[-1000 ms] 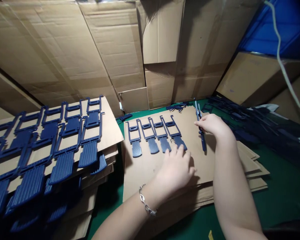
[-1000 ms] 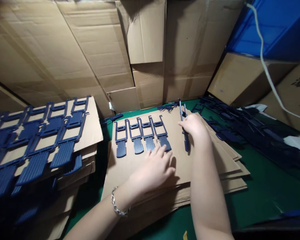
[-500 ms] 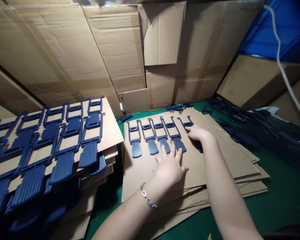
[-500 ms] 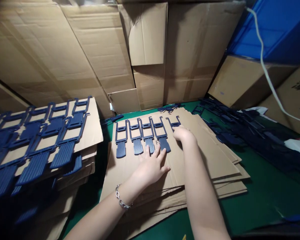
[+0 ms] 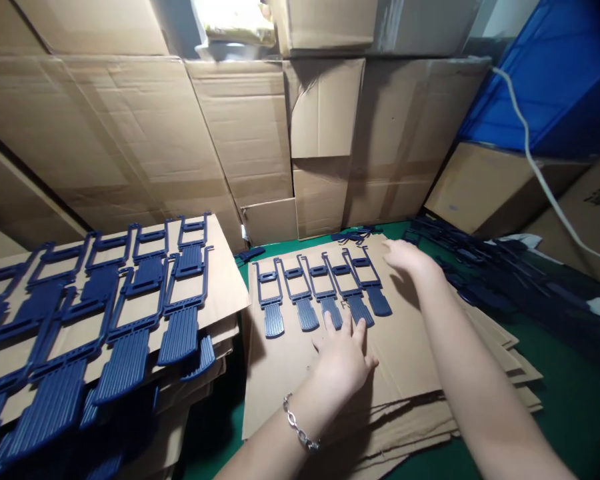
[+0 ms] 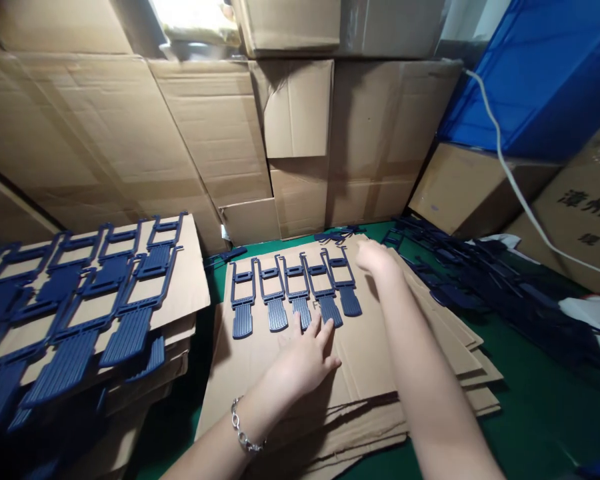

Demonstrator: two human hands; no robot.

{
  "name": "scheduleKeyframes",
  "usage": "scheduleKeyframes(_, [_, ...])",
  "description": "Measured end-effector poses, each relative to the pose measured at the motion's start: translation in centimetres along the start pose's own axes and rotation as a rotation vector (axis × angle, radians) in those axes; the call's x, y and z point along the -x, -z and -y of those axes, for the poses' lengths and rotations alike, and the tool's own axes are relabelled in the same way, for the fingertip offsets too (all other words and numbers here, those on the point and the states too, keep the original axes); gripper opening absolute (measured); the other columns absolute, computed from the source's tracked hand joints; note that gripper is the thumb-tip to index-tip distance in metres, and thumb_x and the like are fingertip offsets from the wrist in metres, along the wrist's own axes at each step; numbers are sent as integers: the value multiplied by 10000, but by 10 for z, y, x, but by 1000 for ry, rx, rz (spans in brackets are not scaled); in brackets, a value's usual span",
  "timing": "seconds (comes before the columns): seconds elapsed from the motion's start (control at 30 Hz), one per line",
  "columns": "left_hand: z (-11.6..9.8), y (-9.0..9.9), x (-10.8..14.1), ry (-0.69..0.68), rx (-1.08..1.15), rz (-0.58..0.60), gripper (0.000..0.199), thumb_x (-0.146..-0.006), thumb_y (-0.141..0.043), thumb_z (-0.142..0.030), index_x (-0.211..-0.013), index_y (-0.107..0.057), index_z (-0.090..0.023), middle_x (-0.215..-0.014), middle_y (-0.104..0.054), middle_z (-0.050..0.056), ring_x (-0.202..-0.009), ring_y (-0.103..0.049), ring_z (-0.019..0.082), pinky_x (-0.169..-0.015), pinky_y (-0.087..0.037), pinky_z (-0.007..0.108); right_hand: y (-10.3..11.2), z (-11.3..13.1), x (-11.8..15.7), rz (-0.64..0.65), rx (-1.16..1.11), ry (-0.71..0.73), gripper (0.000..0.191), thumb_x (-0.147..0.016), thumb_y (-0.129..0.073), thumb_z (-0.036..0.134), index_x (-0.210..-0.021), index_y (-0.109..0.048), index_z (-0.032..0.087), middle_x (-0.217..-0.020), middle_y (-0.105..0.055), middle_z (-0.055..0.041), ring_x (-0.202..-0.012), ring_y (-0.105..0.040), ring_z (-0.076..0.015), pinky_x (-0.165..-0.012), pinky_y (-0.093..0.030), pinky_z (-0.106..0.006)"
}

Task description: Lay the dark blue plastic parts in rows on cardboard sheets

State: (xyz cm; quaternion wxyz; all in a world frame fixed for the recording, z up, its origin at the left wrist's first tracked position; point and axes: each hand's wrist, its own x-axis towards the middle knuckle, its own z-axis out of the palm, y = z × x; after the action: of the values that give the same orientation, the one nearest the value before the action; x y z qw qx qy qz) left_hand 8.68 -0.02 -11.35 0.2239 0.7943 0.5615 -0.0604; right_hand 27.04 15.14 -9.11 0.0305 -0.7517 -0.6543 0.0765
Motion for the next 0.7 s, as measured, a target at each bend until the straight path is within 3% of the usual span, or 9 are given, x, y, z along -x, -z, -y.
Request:
scheduleKeyframes(0.1, [-1, 0, -1, 19, -1, 11, 719, -778, -491, -485, -1407, -219, -267, -1482, -72, 15, -1329, -11, 421, -899, -282, 704, 3, -7, -42, -78, 109, -3, 514, -815, -381, 129, -1324, -437, 176, -1289, -427, -176, -1145, -437, -313, -878, -400, -430])
scheduleKeyframes(0.27, [-1, -4, -5, 47, 16, 73, 741, -767, -508, -496, -1407, -191, -300, -1472, -30, -21, -1333, 12, 406, -912, -276, 703, -27, -8, -108, -142, 250, 220, 407, -868, -325, 118, -1190, -560, 198, -1353, -356, -152, -1237, -299, -305, -936, -297, -496])
scheduleKeyframes(0.37, [0, -8, -9, 66, 20, 83, 764, -752, -533, -484, -1403, -166, -329, -1464, 9, -44, -1332, 37, 398, -925, -248, 711, -42, -6, -135, -160, 277, 357, 308, -852, -361, 120, -983, -638, 145, -1183, -512, -156, -1135, -415, -260, -965, -262, -466])
scheduleKeyframes(0.43, [1, -11, -13, 77, 34, 113, 767, -750, -535, -476, -1399, -147, -347, -1455, 37, -59, -1330, 64, 389, -933, -220, 718, -45, -5, -149, -205, 270, 401, 278, -834, -371, 122, -965, -616, 121, -1057, -572, -148, -1020, -491, -234, -970, -256, -456])
scheduleKeyframes(0.53, [3, -16, -18, 89, 54, 157, 791, -742, -552, -455, -1393, -110, -369, -1443, 70, -65, -1322, 105, 385, -929, -189, 735, -37, -5, -162, -342, 231, 382, 349, -835, -302, 110, -1103, -523, 82, -1051, -566, -161, -971, -514, -231, -979, -240, -456])
scheduleKeyframes(0.7, [3, -25, -23, 89, 66, 142, 833, -716, -590, -384, -1382, -91, -373, -1444, 43, -35, -1309, 111, 413, -900, -162, 769, -10, -15, -178, -624, -64, 187, 399, -838, -318, 202, -1180, -515, 148, -1067, -577, -147, -973, -532, -269, -808, -401, -353])
